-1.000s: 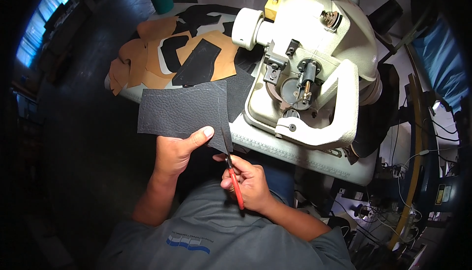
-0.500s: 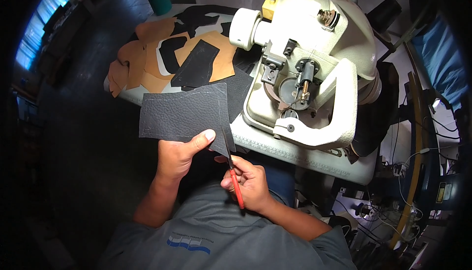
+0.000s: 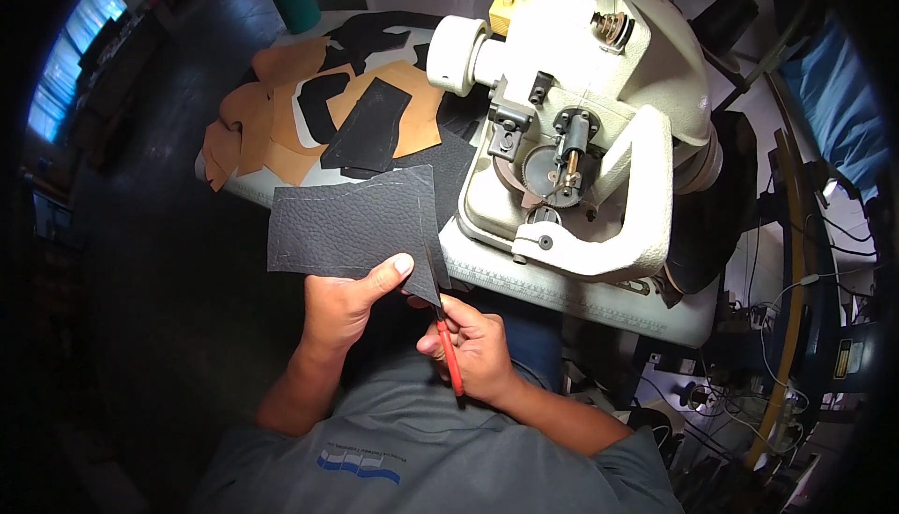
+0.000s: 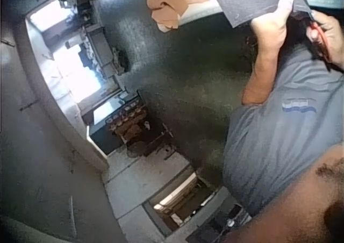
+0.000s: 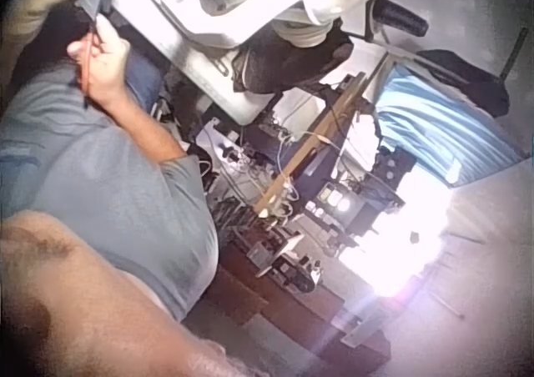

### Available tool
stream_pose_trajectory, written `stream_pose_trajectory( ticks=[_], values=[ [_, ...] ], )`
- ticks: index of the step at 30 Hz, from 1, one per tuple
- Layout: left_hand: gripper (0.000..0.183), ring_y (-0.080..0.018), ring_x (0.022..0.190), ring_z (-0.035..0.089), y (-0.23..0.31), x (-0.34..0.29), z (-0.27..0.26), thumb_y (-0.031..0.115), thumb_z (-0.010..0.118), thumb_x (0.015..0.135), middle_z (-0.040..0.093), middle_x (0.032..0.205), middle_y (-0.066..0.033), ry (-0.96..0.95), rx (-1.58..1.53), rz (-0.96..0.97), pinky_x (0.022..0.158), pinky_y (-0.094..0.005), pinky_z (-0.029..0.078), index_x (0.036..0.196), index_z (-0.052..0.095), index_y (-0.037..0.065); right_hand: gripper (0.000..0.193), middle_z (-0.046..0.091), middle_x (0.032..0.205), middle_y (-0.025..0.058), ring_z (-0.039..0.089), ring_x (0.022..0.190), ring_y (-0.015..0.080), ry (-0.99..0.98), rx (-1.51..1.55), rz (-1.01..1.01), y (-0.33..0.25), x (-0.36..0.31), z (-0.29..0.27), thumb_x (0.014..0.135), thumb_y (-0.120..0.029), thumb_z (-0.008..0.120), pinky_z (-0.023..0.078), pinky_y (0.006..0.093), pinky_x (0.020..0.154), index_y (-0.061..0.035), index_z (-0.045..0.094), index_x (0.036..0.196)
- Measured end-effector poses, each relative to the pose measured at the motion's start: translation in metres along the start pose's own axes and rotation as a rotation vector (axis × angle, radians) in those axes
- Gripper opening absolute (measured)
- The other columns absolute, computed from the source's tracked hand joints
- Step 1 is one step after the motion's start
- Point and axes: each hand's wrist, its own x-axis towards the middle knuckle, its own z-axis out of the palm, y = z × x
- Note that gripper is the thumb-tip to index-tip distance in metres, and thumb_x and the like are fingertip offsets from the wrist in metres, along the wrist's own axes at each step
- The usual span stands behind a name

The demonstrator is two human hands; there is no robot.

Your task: Trimming excess material from leather shoe components using scissors.

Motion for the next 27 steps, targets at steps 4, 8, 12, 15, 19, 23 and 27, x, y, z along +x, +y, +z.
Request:
stream_pose_trajectory(
  ticks=[4, 8, 12, 15, 19, 23, 27],
  values=[
    [0.021, -0.0148, 0.093, 0.071, 0.001, -0.001, 0.0, -0.004, 0.08, 0.092, 0.074, 0.105, -0.0062, 0.001, 0.013, -0.007, 0.084, -0.0306, 0.059, 0.112, 0.072, -0.003, 0.061, 0.062, 0.071, -0.0035, 0.053, 0.048, 0.0038, -0.009, -0.042, -0.007, -0.005, 0.001, 0.002, 0.099, -0.04, 0.078, 0.04, 0.0221, 0.044, 0.0014, 0.062, 0.141],
    [0.021, -0.0149, 0.091, 0.071, 0.002, -0.001, -0.001, -0.005, 0.079, 0.092, 0.074, 0.105, -0.0068, -0.006, 0.02, -0.02, 0.081, -0.0298, 0.06, 0.111, 0.072, -0.003, 0.059, 0.061, 0.073, -0.0047, 0.051, 0.053, 0.002, -0.006, -0.033, 0.016, -0.003, 0.002, 0.0, 0.099, -0.039, 0.079, 0.038, 0.0212, 0.049, 0.001, 0.062, 0.139],
    [0.02, -0.0149, 0.089, 0.071, 0.002, -0.007, 0.004, -0.005, 0.078, 0.092, 0.073, 0.103, -0.0072, -0.041, -0.067, -0.082, 0.077, -0.0291, 0.061, 0.111, 0.071, -0.004, 0.044, 0.06, 0.078, -0.0069, 0.046, 0.063, -0.0014, 0.04, -0.006, -0.048, -0.001, 0.005, 0.002, 0.102, -0.022, 0.075, 0.035, 0.0193, 0.056, 0.0006, 0.064, 0.137],
    [0.02, -0.0156, 0.088, 0.072, -0.001, -0.007, 0.006, -0.006, 0.078, 0.093, 0.073, 0.102, -0.0075, -0.002, -0.033, -0.021, 0.073, -0.0293, 0.063, 0.111, 0.07, -0.004, 0.039, 0.062, 0.079, -0.0077, 0.045, 0.066, -0.0034, 0.051, 0.007, -0.015, 0.001, 0.004, 0.001, 0.102, -0.01, 0.074, 0.034, 0.0181, 0.057, 0.0011, 0.064, 0.138],
    [0.019, -0.0157, 0.086, 0.072, -0.001, -0.009, 0.007, -0.006, 0.078, 0.093, 0.073, 0.102, -0.0078, 0.013, -0.06, -0.038, 0.072, -0.0292, 0.063, 0.11, 0.07, -0.004, 0.038, 0.06, 0.074, -0.0085, 0.043, 0.062, -0.0034, 0.065, -0.002, 0.035, -0.001, 0.003, 0.004, 0.102, -0.01, 0.074, 0.033, 0.0185, 0.055, 0.0006, 0.065, 0.137],
    [0.019, -0.0152, 0.084, 0.071, -0.003, -0.01, 0.008, -0.005, 0.078, 0.093, 0.073, 0.101, -0.0079, 0.02, -0.059, -0.047, 0.071, -0.0284, 0.062, 0.11, 0.07, -0.003, 0.037, 0.058, 0.069, -0.0083, 0.043, 0.056, -0.0027, 0.075, -0.058, 0.012, 0.002, 0.002, 0.004, 0.102, -0.01, 0.074, 0.032, 0.0197, 0.051, -0.0005, 0.066, 0.137],
    [0.019, -0.0154, 0.083, 0.071, -0.003, -0.01, 0.007, -0.006, 0.077, 0.093, 0.072, 0.101, -0.0082, 0.024, -0.042, -0.043, 0.07, -0.0289, 0.062, 0.11, 0.069, -0.004, 0.036, 0.059, 0.067, -0.0076, 0.045, 0.051, -0.0009, 0.094, -0.078, 0.011, -0.004, 0.003, 0.007, 0.101, -0.012, 0.076, 0.033, 0.0213, 0.046, -0.0014, 0.068, 0.134]
  ],
)
